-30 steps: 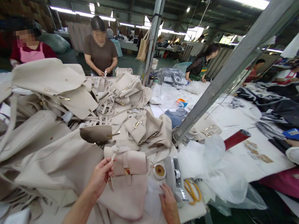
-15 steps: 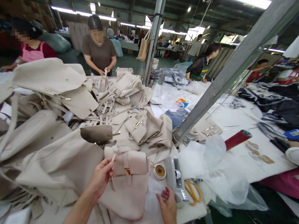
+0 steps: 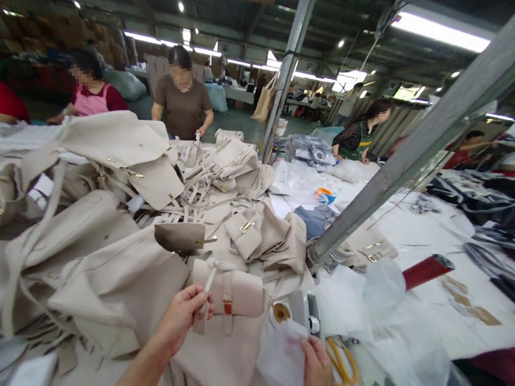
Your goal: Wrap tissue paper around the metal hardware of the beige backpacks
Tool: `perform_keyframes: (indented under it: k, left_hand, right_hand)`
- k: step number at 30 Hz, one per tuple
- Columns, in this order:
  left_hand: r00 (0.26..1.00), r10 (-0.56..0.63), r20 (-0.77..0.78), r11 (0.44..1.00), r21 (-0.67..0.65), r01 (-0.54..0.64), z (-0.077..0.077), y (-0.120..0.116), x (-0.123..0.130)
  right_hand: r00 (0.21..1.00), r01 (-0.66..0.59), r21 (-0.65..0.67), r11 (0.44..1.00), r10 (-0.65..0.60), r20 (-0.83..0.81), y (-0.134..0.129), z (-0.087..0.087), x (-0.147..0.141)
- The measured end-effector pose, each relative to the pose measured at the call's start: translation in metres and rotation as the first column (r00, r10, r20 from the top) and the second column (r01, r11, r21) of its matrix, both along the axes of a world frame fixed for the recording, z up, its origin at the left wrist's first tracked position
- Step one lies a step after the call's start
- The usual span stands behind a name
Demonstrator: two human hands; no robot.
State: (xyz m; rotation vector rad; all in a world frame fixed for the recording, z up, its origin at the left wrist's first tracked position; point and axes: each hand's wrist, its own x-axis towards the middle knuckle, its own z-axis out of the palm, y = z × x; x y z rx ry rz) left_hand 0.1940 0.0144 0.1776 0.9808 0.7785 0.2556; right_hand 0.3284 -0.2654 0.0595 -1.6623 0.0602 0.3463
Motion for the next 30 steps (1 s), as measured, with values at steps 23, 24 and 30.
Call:
perform_keyframes:
  k: [23, 24, 30]
  left_hand:
    - [0.997, 0.035, -0.066, 0.939, 0.344, -0.01, 0.008, -0.015, -0.017]
    - [0.997, 0.043, -0.066, 0.94, 0.342, -0.018, 0.007, -0.015, -0.017]
    - [0.993, 0.093, -0.07, 0.933, 0.356, -0.062, -0.001, -0.01, -0.021]
  right_hand:
    - [0.832, -0.211, 0.482, 0.85, 0.415, -0.369, 0.156, 0.071, -0.049]
    - [0.822, -0.199, 0.486, 0.851, 0.414, -0.39, 0.157, 0.07, -0.048]
    - [0.641, -0.243, 0.566, 0.787, 0.569, -0.515, 0.16, 0.07, -0.047]
